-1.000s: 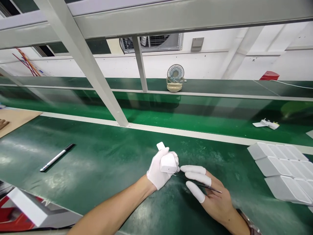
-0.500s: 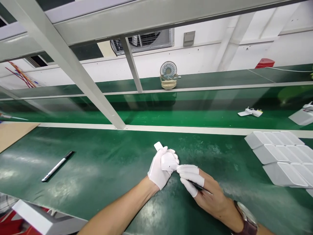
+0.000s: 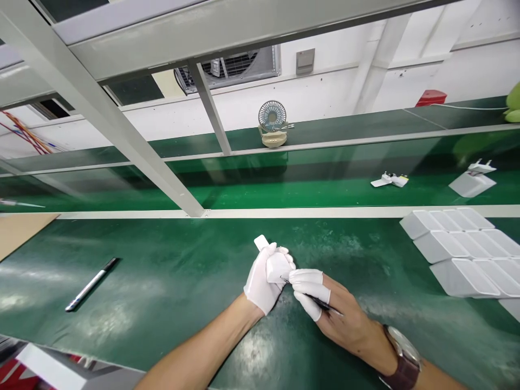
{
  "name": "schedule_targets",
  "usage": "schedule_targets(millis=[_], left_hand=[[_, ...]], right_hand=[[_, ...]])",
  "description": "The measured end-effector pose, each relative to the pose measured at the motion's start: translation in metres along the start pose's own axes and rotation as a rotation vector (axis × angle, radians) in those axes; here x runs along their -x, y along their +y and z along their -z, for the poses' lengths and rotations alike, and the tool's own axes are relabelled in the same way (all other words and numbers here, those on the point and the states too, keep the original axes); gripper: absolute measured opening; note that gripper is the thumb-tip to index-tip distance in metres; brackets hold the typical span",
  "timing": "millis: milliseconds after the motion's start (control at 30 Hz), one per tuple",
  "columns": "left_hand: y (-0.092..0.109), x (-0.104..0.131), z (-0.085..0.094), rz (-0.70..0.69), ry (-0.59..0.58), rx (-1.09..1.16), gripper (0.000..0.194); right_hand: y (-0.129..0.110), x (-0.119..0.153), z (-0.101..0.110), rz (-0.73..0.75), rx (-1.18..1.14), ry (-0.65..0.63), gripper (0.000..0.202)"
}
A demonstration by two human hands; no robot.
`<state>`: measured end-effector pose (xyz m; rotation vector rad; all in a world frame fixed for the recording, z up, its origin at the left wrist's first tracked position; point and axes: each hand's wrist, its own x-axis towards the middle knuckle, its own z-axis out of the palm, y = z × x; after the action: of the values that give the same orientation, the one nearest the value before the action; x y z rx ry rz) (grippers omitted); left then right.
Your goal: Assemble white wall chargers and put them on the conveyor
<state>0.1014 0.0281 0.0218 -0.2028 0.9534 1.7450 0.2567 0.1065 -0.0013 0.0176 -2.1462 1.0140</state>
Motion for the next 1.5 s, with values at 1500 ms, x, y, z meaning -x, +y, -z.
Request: schedule_targets(millis=[1500], left_hand=[[0.0, 0.001, -0.007, -0.013, -0.027, 0.141, 0.019]], right_hand=[[0.002, -0.006, -0.007, -0.098, -0.226, 0.154, 0.04]])
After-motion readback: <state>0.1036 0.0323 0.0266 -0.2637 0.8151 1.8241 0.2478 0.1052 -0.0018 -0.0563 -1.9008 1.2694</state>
